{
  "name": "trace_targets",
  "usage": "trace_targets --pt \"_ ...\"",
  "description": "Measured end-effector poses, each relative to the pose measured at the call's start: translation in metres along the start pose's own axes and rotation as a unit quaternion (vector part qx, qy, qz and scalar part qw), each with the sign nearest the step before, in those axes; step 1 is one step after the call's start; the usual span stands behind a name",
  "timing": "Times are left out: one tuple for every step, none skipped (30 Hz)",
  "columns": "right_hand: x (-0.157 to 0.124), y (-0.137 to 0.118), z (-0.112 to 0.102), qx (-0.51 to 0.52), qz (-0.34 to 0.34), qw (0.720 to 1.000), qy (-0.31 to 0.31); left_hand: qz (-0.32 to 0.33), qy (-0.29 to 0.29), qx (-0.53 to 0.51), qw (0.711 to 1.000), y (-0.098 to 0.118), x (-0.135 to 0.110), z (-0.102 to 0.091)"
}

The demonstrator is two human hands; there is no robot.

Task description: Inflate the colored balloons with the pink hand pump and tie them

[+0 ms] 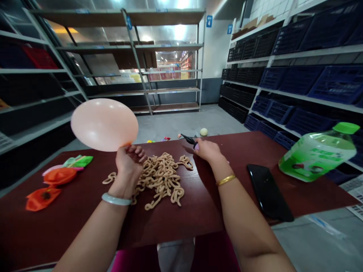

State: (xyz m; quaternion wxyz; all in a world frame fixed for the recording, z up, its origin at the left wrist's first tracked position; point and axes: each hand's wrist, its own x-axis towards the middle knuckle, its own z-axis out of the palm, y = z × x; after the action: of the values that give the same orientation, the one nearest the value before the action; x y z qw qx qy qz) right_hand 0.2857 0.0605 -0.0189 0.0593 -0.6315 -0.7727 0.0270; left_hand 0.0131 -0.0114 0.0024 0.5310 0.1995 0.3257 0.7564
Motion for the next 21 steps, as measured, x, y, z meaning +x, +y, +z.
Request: trace_targets --pt "0.001 0.002 0.002 -0.007 0.010 1.000 -0.005 -0.012 -0.006 0.005 1.000 0.001 -0.002 0.001" --pt "0.001 0.003 0.004 -0.012 0.017 1.000 -0.008 -0.019 -0.012 0.010 1.000 0.001 -0.003 0.001" --pt "0.001 0.005 0.005 -0.015 0.024 1.000 -0.010 -0.022 -0.019 0.015 0.999 0.001 -0.004 0.002" --pt "0.001 0.006 0.006 -0.016 0.029 0.999 -0.009 -0.024 -0.027 0.021 0.999 0.002 -0.004 0.002" --pt "0.002 0.008 0.006 -0.017 0.035 0.999 -0.008 -0.026 -0.035 0.028 0.999 0.001 -0.004 0.003" --pt "0.002 0.009 0.006 -0.020 0.042 0.999 -0.008 -0.031 -0.040 0.036 0.998 0.001 -0.004 0.003" --pt "0.003 0.009 0.005 -0.021 0.047 0.999 0.000 -0.041 -0.044 0.049 0.997 0.000 -0.004 0.004" --pt "0.003 0.007 0.004 -0.017 0.047 0.999 0.017 -0.054 -0.045 0.066 0.995 -0.002 -0.004 0.006" --pt "0.003 0.004 0.002 0.000 0.036 0.998 0.045 -0.068 -0.048 0.084 0.993 -0.003 -0.004 0.007" --pt "0.003 -0.002 0.001 0.035 0.009 0.996 0.076 -0.082 -0.055 0.101 0.990 -0.006 -0.006 0.010" --pt "0.002 -0.011 0.000 0.089 -0.032 0.990 0.107 -0.093 -0.069 0.114 0.987 -0.008 -0.009 0.012" --pt "0.000 -0.022 0.000 0.163 -0.088 0.975 0.127 -0.102 -0.090 0.120 0.983 -0.010 -0.012 0.015" --pt "-0.003 -0.035 0.000 0.250 -0.153 0.949 0.113 -0.114 -0.116 0.123 0.979 -0.012 -0.016 0.017" --pt "-0.007 -0.048 0.001 0.341 -0.209 0.913 0.082 -0.128 -0.142 0.125 0.974 -0.014 -0.020 0.019" --pt "-0.011 -0.061 0.003 0.425 -0.247 0.870 0.042 -0.145 -0.160 0.128 0.968 -0.016 -0.024 0.020" --pt "-0.016 -0.073 0.004 0.504 -0.271 0.820 -0.015 -0.162 -0.172 0.133 0.963 -0.017 -0.028 0.021" --pt "-0.020 -0.083 0.007 0.585 -0.276 0.757 -0.087 -0.176 -0.181 0.140 0.957 -0.018 -0.031 0.021" --pt "-0.024 -0.090 0.009 0.652 -0.263 0.698 -0.132 -0.190 -0.191 0.147 0.952 -0.019 -0.033 0.020" --pt "-0.027 -0.094 0.010 0.694 -0.252 0.654 -0.162 -0.203 -0.205 0.155 0.945 -0.019 -0.035 0.020" --pt "-0.029 -0.097 0.012 0.724 -0.239 0.623 -0.175 -0.218 -0.223 0.162 0.936 -0.020 -0.036 0.019" --pt "-0.030 -0.097 0.013 0.745 -0.227 0.604 -0.172 -0.235 -0.243 0.167 0.926 -0.020 -0.037 0.018"
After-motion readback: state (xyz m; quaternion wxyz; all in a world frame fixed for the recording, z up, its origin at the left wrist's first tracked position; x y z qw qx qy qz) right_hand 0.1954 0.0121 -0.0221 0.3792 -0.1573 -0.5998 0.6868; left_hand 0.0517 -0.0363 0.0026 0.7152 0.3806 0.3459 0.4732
